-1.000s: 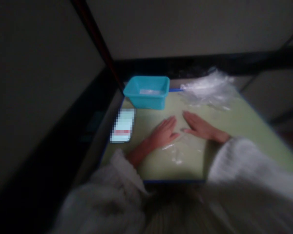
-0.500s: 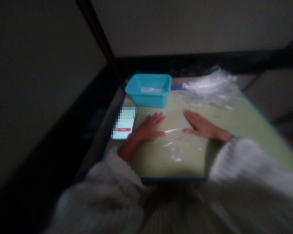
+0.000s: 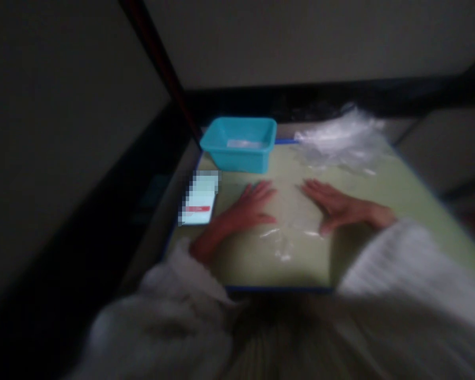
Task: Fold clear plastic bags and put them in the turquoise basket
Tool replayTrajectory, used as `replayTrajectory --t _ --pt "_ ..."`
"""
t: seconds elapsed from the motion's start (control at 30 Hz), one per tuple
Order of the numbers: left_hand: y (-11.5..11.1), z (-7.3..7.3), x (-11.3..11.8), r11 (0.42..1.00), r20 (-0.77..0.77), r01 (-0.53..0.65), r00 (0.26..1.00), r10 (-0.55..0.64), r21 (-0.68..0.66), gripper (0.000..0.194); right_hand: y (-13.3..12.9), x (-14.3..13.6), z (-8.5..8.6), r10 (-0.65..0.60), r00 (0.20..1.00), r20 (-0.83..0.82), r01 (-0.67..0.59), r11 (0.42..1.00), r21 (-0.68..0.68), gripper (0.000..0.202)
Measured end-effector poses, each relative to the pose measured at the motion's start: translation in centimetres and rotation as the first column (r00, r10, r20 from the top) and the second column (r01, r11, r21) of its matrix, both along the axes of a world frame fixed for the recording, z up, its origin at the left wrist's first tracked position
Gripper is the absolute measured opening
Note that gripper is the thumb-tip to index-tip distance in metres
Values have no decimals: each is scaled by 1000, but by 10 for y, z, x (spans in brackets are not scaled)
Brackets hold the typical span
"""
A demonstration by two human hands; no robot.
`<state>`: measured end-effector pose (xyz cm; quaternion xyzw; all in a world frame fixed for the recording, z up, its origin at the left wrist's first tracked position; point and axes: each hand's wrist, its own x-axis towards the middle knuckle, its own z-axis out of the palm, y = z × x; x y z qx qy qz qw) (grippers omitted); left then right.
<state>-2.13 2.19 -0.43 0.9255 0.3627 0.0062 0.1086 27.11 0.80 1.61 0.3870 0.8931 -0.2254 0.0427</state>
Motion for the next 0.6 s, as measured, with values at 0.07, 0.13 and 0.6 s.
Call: replayTrajectory --t 0.07,0.13,0.6 --pt "-17 0 19 988 47 148 988 -150 41 73 0 -1 -1 -19 1000 22 19 1000 -9 115" --pt "-34 -4 37 959 54 277 958 -281 65 68 1 -1 -3 -31 999 38 31 999 -15 118" --pt "-1 10 -1 958 83 262 964 -254 -113 44 1 11 -12 11 1000 -2 -10 997 77 113"
